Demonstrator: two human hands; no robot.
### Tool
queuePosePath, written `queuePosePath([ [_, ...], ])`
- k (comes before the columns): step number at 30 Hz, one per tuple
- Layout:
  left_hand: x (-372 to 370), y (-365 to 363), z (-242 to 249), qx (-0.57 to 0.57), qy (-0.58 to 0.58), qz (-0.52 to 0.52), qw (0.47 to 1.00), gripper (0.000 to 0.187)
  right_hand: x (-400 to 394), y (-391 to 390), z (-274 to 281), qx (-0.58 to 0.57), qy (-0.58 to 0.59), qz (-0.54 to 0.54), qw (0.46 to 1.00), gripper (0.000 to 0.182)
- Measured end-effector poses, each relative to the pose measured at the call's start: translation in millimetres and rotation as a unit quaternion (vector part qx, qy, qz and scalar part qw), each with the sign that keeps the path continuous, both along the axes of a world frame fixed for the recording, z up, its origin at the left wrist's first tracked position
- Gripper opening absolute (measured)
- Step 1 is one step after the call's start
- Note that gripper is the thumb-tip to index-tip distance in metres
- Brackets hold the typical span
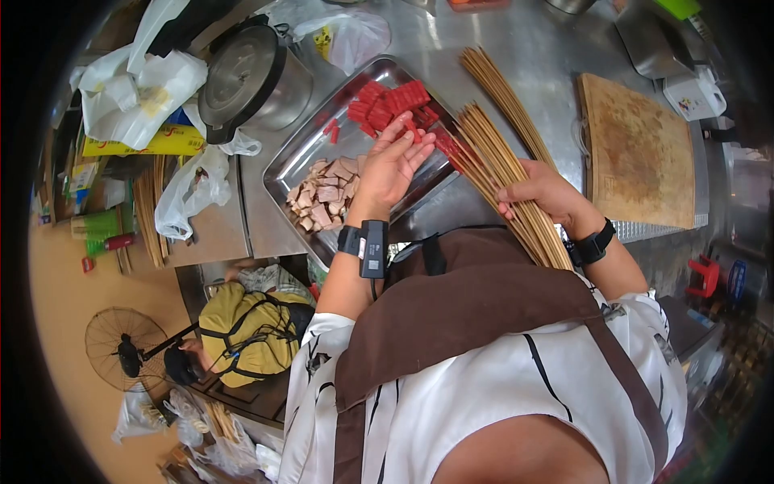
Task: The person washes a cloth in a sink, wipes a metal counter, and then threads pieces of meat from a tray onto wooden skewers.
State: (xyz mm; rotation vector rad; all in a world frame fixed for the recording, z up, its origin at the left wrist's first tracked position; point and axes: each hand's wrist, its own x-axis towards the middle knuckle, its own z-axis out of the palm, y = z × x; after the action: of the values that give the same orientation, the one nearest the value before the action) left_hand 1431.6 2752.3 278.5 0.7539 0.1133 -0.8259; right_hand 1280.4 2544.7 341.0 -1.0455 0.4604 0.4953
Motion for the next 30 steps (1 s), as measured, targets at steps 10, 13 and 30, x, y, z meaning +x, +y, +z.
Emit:
queuePosePath([
  [10, -2.9, -21.3, -6.1, 0.035, 0.024, 0.052, 0.998, 0.022, -1.7, 4.7, 6.4, -0.011, -0.009, 0.016, 1.0, 0.026],
  [13, -2.8, -23.5, -7.0, 0.039, 0.025, 0.058, 0.997, 0.025, -3.6, 4.8, 3.1, -0.015, -0.007, 0.035, 0.999, 0.028],
  [30, -11.1, -28.1, -1.0, 0.035, -0.009, 0.072, 0.997, 0.028, -4.1, 4.9, -1.8, -0.017, -0.006, 0.041, 0.999, 0.025],
])
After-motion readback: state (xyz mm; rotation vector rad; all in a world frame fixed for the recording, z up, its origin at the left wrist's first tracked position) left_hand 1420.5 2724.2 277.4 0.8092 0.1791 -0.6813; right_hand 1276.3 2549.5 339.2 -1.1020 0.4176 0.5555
